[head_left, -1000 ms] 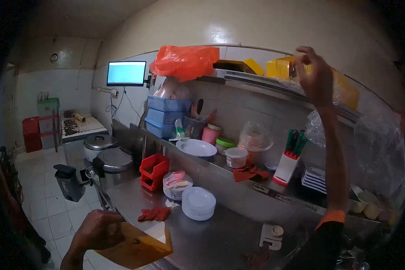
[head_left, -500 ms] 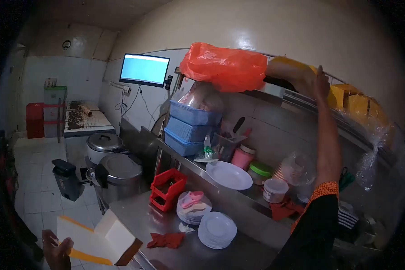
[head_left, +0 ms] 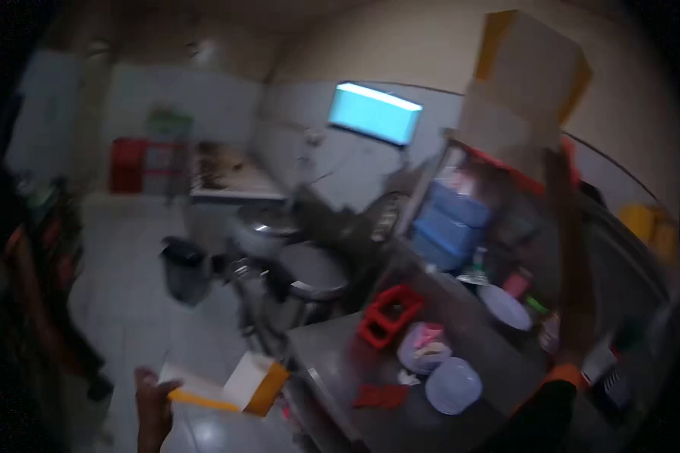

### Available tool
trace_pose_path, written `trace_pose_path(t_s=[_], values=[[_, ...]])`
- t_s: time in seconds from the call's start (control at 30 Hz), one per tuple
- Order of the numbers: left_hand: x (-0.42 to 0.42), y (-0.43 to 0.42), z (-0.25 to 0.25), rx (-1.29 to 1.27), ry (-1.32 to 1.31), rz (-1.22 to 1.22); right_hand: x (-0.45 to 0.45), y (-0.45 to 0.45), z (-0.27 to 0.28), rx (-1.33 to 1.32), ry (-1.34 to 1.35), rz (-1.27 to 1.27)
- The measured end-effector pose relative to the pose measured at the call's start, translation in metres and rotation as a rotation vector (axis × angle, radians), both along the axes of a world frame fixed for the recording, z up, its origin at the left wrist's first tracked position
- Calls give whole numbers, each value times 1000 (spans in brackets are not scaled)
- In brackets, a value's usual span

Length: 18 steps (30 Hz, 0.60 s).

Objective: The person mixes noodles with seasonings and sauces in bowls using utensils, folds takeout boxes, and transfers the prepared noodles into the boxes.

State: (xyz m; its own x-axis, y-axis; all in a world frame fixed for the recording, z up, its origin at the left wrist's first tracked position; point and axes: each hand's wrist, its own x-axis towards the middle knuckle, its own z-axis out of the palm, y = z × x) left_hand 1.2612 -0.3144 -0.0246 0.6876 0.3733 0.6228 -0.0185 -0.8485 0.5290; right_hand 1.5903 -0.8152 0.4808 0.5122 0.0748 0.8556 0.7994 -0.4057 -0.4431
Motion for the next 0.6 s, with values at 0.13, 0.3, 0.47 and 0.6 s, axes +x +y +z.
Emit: trace_pose_path(t_s=[0.13,0.3,0.47,0.6], values=[[-22,42,-9,-253,225,165,21,153,-87,-372,227,291],[-43,103,-29,-442,525,415,87,324,-183,-685,413,715],[-81,158,-49,-356,281,522,143,557,-338,-1026,675,1112],[-136,170,-42,-474,278,769,78,725,-481,-1470,612,1354]])
